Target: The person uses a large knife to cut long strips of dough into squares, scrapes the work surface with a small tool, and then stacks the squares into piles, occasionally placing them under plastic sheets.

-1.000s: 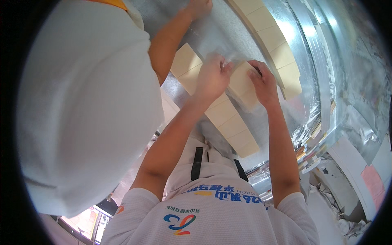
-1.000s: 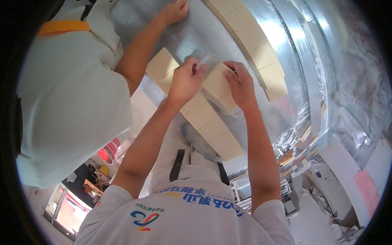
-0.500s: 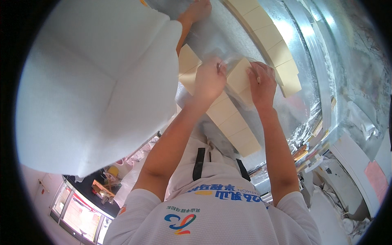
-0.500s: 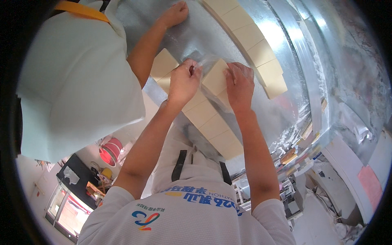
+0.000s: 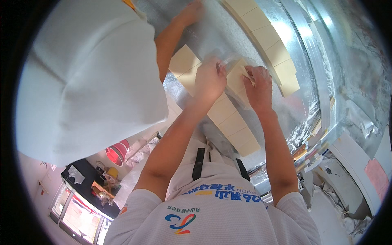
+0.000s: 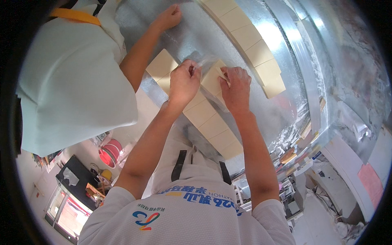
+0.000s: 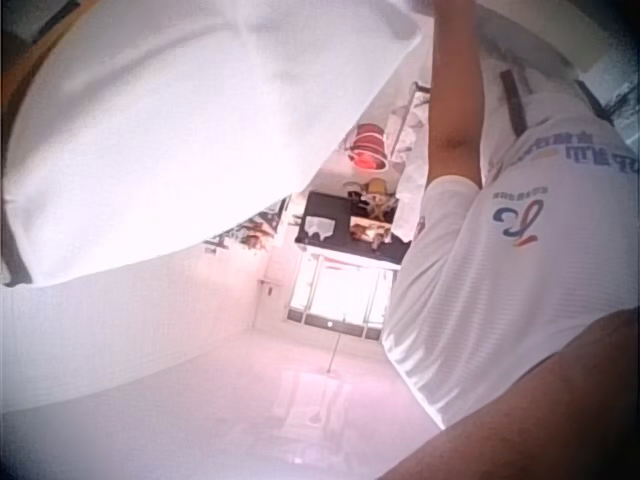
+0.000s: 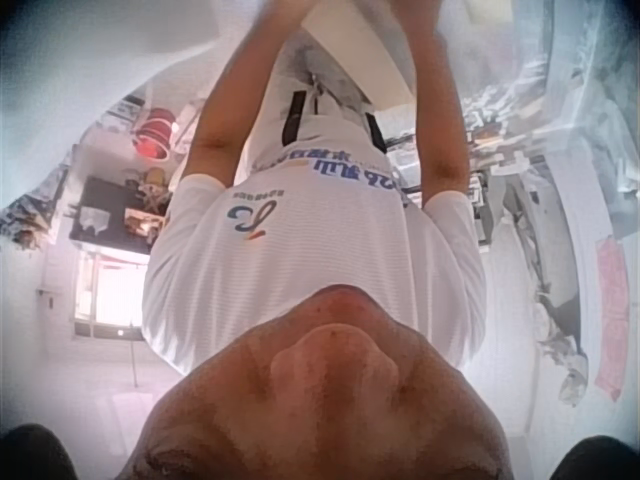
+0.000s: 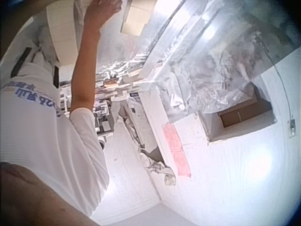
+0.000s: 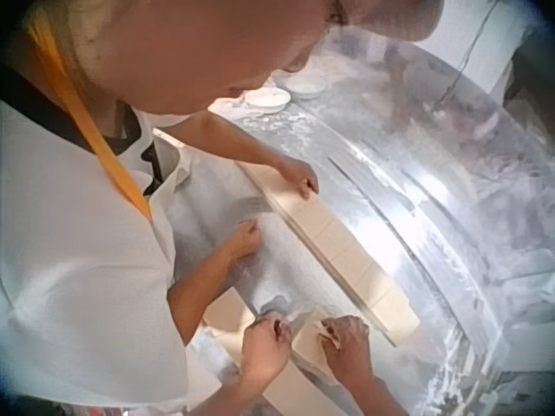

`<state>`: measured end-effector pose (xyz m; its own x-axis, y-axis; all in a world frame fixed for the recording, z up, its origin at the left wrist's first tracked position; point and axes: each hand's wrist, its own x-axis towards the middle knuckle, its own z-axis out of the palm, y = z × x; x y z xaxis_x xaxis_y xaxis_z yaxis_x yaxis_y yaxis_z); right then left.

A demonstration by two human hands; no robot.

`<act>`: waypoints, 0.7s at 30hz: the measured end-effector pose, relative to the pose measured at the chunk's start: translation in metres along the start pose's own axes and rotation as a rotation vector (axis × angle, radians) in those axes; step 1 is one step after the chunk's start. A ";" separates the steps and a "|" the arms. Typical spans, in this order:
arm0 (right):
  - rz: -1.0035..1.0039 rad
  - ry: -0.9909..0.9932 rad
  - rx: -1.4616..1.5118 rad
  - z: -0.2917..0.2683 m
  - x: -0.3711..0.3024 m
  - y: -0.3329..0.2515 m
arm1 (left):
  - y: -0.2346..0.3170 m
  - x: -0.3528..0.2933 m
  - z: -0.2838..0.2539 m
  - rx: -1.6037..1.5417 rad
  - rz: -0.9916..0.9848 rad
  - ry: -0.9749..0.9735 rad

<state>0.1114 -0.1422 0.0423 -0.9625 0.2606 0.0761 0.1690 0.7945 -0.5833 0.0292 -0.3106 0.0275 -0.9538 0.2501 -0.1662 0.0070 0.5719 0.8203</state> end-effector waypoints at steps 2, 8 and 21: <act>0.150 -0.076 0.168 -0.018 -0.001 -0.019 | 0.007 -0.010 -0.009 0.062 0.080 0.106; 0.167 0.120 0.190 -0.083 -0.031 -0.089 | 0.061 -0.090 -0.040 -0.786 -0.289 -0.127; 0.019 0.254 0.082 -0.114 -0.061 -0.104 | 0.080 -0.113 -0.050 -1.510 -0.571 -0.406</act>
<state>0.1769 -0.1782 0.1911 -0.8735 0.4123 0.2587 0.1588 0.7437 -0.6493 0.1220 -0.3324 0.1391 -0.5949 0.6002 -0.5347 -0.8002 -0.5049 0.3236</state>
